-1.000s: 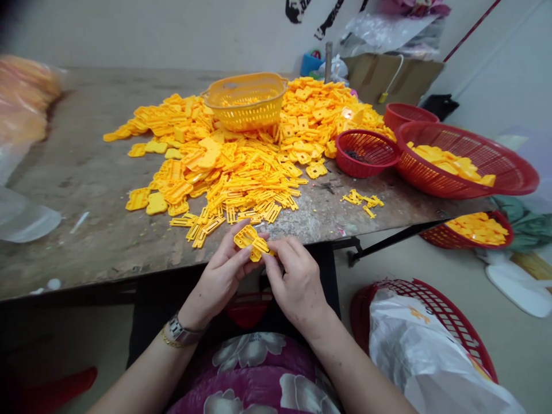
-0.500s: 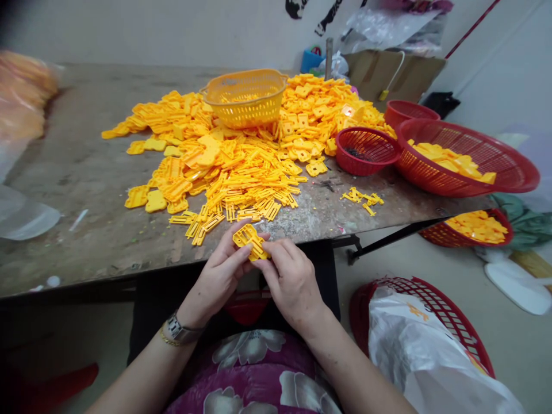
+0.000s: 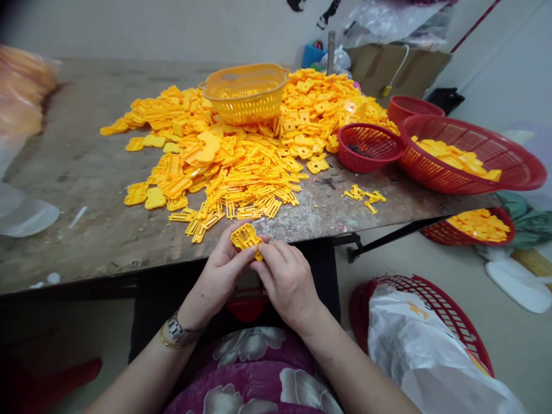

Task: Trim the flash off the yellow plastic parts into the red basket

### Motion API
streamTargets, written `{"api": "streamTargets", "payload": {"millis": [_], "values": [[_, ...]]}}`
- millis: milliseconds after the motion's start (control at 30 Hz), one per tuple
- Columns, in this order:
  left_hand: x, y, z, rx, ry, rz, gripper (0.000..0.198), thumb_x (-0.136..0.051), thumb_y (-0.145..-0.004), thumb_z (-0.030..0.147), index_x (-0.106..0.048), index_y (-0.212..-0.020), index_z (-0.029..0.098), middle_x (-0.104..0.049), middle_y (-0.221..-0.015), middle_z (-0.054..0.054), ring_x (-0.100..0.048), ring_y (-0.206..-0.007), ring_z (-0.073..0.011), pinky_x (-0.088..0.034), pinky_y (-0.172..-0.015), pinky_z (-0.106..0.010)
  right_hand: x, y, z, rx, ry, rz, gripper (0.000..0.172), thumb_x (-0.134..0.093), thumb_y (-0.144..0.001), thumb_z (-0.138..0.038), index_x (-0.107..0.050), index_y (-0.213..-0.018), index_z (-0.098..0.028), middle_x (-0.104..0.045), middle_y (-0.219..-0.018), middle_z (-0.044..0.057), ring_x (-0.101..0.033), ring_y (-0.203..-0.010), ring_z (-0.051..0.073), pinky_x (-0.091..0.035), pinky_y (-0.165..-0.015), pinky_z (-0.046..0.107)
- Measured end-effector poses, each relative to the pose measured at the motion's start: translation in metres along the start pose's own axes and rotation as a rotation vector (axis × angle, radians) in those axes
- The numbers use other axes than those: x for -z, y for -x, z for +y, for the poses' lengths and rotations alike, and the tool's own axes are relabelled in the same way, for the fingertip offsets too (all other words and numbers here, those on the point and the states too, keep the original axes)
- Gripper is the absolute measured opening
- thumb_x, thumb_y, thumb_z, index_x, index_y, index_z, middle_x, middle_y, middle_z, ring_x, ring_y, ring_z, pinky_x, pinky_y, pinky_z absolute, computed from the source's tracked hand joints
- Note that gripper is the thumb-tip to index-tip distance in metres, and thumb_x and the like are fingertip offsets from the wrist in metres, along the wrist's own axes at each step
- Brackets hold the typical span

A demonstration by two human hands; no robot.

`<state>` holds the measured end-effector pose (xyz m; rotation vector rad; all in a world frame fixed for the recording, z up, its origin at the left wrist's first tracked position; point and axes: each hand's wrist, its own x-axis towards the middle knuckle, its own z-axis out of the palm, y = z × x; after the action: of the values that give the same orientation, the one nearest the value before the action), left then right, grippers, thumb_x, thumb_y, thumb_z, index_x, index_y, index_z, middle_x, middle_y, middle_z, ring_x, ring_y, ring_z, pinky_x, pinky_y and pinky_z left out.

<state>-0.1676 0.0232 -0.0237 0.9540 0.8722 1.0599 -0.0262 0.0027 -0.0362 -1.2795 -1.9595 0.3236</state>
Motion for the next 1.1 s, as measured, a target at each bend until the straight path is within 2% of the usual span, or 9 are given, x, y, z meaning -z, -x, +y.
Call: {"api": "streamTargets", "payload": {"millis": [100, 233, 333, 400, 567, 667, 833, 1100], "values": [[-0.002, -0.001, -0.002, -0.037, -0.029, 0.022, 0.042, -0.057, -0.086, 0.022, -0.046, -0.127, 0.025, -0.064, -0.112, -0.004, -0.060, -0.101, -0.0174, -0.045, -0.090, -0.029, -0.002, 0.001, 0.001, 0.018, 0.026, 0.020, 0.016, -0.054, -0.090, -0.026, -0.056, -0.103, -0.018, -0.065, -0.092, 0.008, -0.060, -0.085, 0.020, -0.049, -0.074, 0.035], [-0.001, -0.002, -0.002, -0.030, -0.024, 0.060, 0.043, -0.058, -0.085, 0.020, -0.046, -0.126, 0.024, -0.066, -0.093, -0.001, -0.060, -0.080, -0.0130, -0.048, -0.074, -0.024, -0.003, 0.002, 0.000, 0.029, 0.083, 0.026, 0.019, -0.057, -0.089, -0.031, -0.057, -0.102, -0.017, -0.067, -0.094, 0.008, -0.061, -0.083, 0.020, -0.047, -0.072, 0.036], [0.002, -0.002, 0.000, 0.007, -0.056, 0.092, 0.050, -0.060, -0.084, 0.021, -0.043, -0.130, 0.025, -0.062, -0.079, 0.002, -0.058, -0.068, -0.0111, -0.047, -0.064, -0.021, -0.002, 0.002, 0.000, 0.025, 0.094, 0.026, 0.031, -0.059, -0.087, -0.036, -0.057, -0.111, -0.017, -0.066, -0.097, 0.009, -0.060, -0.087, 0.021, -0.048, -0.077, 0.038], [0.005, -0.002, 0.001, 0.035, -0.044, 0.087, 0.055, -0.060, -0.084, 0.022, -0.039, -0.134, 0.027, -0.061, -0.076, 0.003, -0.059, -0.067, -0.0118, -0.048, -0.065, -0.023, -0.001, 0.001, 0.001, 0.023, 0.098, 0.030, 0.043, -0.062, -0.084, -0.038, -0.054, -0.120, -0.016, -0.064, -0.104, 0.010, -0.058, -0.094, 0.024, -0.048, -0.084, 0.041], [0.006, 0.000, 0.005, 0.142, 0.042, 0.012, 0.055, -0.062, -0.082, 0.021, -0.040, -0.133, 0.026, -0.065, -0.094, -0.003, -0.065, -0.076, -0.0167, -0.051, -0.065, -0.026, 0.004, -0.002, 0.007, 0.061, 0.080, -0.043, 0.065, -0.067, -0.080, -0.039, -0.043, -0.136, -0.018, -0.047, -0.137, 0.014, -0.043, -0.126, 0.029, -0.039, -0.103, 0.047], [0.004, 0.002, 0.007, 0.181, 0.095, -0.043, 0.052, -0.060, -0.083, 0.020, -0.042, -0.131, 0.024, -0.065, -0.103, -0.006, -0.066, -0.082, -0.0185, -0.051, -0.066, -0.025, 0.008, -0.004, 0.009, 0.103, 0.039, -0.126, 0.074, -0.065, -0.082, -0.037, -0.030, -0.145, -0.020, -0.037, -0.147, 0.012, -0.033, -0.135, 0.028, -0.034, -0.109, 0.047], [0.001, 0.005, 0.011, 0.249, 0.165, -0.124, 0.049, -0.056, -0.086, 0.020, -0.043, -0.132, 0.028, -0.062, -0.116, -0.007, -0.066, -0.090, -0.0200, -0.053, -0.072, -0.029, 0.015, -0.007, 0.010, 0.124, -0.059, -0.215, 0.080, -0.063, -0.082, -0.033, -0.019, -0.149, -0.023, -0.033, -0.150, 0.009, -0.031, -0.138, 0.025, -0.032, -0.112, 0.045], [-0.003, 0.007, 0.011, 0.225, 0.196, -0.125, 0.050, -0.057, -0.086, 0.017, -0.043, -0.133, 0.026, -0.061, -0.121, -0.008, -0.066, -0.094, -0.0194, -0.052, -0.077, -0.028, 0.016, -0.009, 0.014, 0.125, -0.155, -0.190, 0.083, -0.069, -0.078, -0.035, -0.023, -0.147, -0.025, -0.041, -0.145, 0.009, -0.038, -0.133, 0.025, -0.036, -0.109, 0.045]]}}
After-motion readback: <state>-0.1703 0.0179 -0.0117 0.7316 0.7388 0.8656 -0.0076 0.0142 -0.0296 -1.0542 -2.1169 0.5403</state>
